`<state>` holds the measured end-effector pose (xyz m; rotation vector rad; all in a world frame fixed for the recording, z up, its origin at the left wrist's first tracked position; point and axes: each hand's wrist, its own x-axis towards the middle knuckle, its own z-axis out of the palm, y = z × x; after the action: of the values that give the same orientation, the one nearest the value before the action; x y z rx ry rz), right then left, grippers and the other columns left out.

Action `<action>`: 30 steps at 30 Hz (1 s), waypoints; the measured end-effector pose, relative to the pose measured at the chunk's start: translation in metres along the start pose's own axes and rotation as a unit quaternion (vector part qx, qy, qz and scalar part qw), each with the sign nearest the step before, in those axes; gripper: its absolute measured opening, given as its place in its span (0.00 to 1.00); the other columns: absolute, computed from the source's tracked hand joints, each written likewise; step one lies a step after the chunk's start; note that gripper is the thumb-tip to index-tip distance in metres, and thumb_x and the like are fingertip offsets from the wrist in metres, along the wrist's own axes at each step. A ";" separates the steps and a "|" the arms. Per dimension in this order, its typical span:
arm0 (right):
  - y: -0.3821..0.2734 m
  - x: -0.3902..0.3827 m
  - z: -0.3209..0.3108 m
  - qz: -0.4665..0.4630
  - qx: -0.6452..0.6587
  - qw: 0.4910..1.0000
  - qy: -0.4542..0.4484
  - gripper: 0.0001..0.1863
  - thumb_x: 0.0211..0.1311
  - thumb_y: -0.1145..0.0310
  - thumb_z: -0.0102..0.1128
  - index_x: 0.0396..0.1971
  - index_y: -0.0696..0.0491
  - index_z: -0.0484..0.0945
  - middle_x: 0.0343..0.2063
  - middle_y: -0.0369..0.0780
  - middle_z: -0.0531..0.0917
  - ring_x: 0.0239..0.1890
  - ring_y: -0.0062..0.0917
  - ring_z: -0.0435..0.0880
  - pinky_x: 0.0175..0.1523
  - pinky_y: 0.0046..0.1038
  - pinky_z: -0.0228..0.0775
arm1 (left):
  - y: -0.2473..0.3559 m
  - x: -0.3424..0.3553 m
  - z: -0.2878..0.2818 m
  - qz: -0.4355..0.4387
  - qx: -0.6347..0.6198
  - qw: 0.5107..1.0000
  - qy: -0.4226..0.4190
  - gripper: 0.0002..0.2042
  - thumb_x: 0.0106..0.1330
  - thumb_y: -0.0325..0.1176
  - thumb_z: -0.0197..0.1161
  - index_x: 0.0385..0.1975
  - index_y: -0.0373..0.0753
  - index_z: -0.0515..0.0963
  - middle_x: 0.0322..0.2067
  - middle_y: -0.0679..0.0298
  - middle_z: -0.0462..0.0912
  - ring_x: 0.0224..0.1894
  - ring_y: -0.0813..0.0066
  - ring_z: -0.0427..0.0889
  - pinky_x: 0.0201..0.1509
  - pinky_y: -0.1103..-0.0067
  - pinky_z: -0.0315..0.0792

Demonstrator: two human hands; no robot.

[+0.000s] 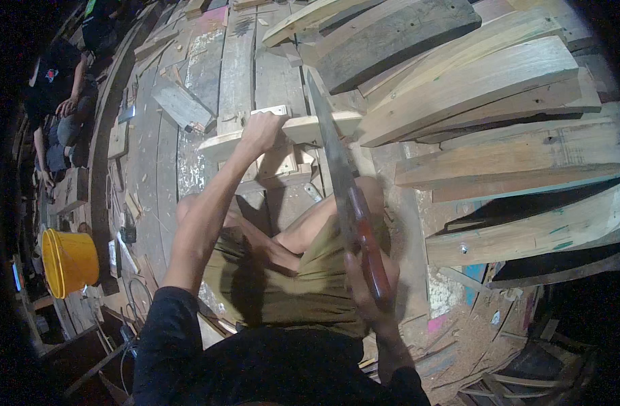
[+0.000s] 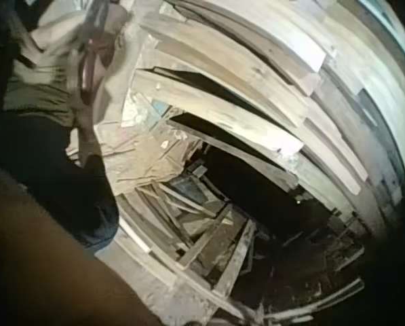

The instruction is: Cutting a small piece of wood with a hand saw while sitting cross-legged on the workshop floor.

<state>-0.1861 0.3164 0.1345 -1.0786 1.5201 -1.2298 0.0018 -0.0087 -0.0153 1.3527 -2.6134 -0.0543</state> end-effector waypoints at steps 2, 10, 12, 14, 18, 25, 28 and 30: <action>-0.019 -0.009 -0.003 0.069 0.033 0.997 0.026 0.04 0.69 0.73 0.54 0.39 0.58 0.73 0.13 0.30 0.67 0.12 0.11 0.63 0.17 0.18 0.54 | 0.007 -0.003 0.001 0.020 -0.037 0.999 0.001 0.19 0.55 0.25 0.58 0.49 0.42 0.79 0.27 0.51 0.84 0.32 0.53 0.85 0.35 0.62 0.78; 0.008 0.017 -0.002 -0.087 -0.123 0.988 -0.032 0.08 0.65 0.74 0.58 0.26 0.58 0.72 0.14 0.32 0.70 0.13 0.16 0.68 0.19 0.24 0.60 | 0.020 -0.014 -0.004 0.010 0.020 1.000 -0.006 0.07 0.60 0.25 0.58 0.38 0.36 0.76 0.26 0.52 0.84 0.31 0.54 0.86 0.34 0.65 0.80; -0.007 0.023 -0.008 0.027 0.008 1.000 0.004 0.03 0.66 0.74 0.56 0.35 0.57 0.74 0.16 0.31 0.69 0.12 0.14 0.67 0.17 0.20 0.57 | 0.022 -0.010 -0.007 0.012 0.021 0.999 -0.028 0.07 0.60 0.25 0.57 0.38 0.36 0.76 0.25 0.51 0.84 0.31 0.54 0.86 0.34 0.65 0.80; -0.041 0.038 -0.011 0.078 0.067 0.994 0.033 0.05 0.68 0.73 0.54 0.41 0.56 0.73 0.15 0.30 0.67 0.11 0.12 0.63 0.15 0.17 0.52 | 0.020 -0.012 -0.004 0.012 0.017 1.000 -0.018 0.08 0.60 0.25 0.57 0.38 0.35 0.76 0.25 0.51 0.83 0.32 0.54 0.86 0.34 0.65 0.80; -0.042 0.062 -0.041 0.113 0.092 0.989 0.005 0.07 0.70 0.68 0.53 0.43 0.53 0.73 0.12 0.28 0.64 0.09 0.11 0.59 0.13 0.17 0.47 | 0.018 -0.012 -0.001 -0.007 -0.010 1.000 -0.008 0.12 0.60 0.24 0.54 0.44 0.34 0.75 0.27 0.47 0.83 0.33 0.50 0.85 0.36 0.62 0.79; 0.012 0.009 -0.017 0.003 -0.082 0.996 -0.043 0.12 0.68 0.70 0.57 0.48 0.59 0.75 0.17 0.30 0.70 0.14 0.13 0.65 0.21 0.19 0.59 | 0.006 -0.006 0.007 -0.010 0.004 1.000 0.016 0.07 0.58 0.30 0.59 0.36 0.39 0.78 0.26 0.49 0.82 0.33 0.50 0.85 0.35 0.59 0.77; -0.018 -0.005 -0.017 0.041 -0.005 0.999 0.009 0.17 0.68 0.73 0.55 0.54 0.62 0.73 0.15 0.30 0.69 0.14 0.12 0.65 0.19 0.19 0.57 | -0.002 0.004 0.009 -0.010 -0.014 1.000 0.012 0.09 0.57 0.33 0.62 0.35 0.38 0.79 0.25 0.50 0.82 0.33 0.49 0.84 0.36 0.60 0.77; -0.020 -0.010 -0.023 0.075 -0.033 0.997 0.001 0.20 0.68 0.75 0.54 0.58 0.63 0.70 0.14 0.30 0.68 0.13 0.11 0.64 0.18 0.18 0.55 | -0.005 0.003 0.007 -0.004 0.000 1.000 0.005 0.11 0.57 0.35 0.63 0.36 0.37 0.79 0.26 0.49 0.82 0.34 0.48 0.84 0.36 0.60 0.77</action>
<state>-0.2041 0.3286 0.1580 -0.9877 1.6223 -1.0842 0.0023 -0.0146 -0.0218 1.3597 -2.5995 -0.0485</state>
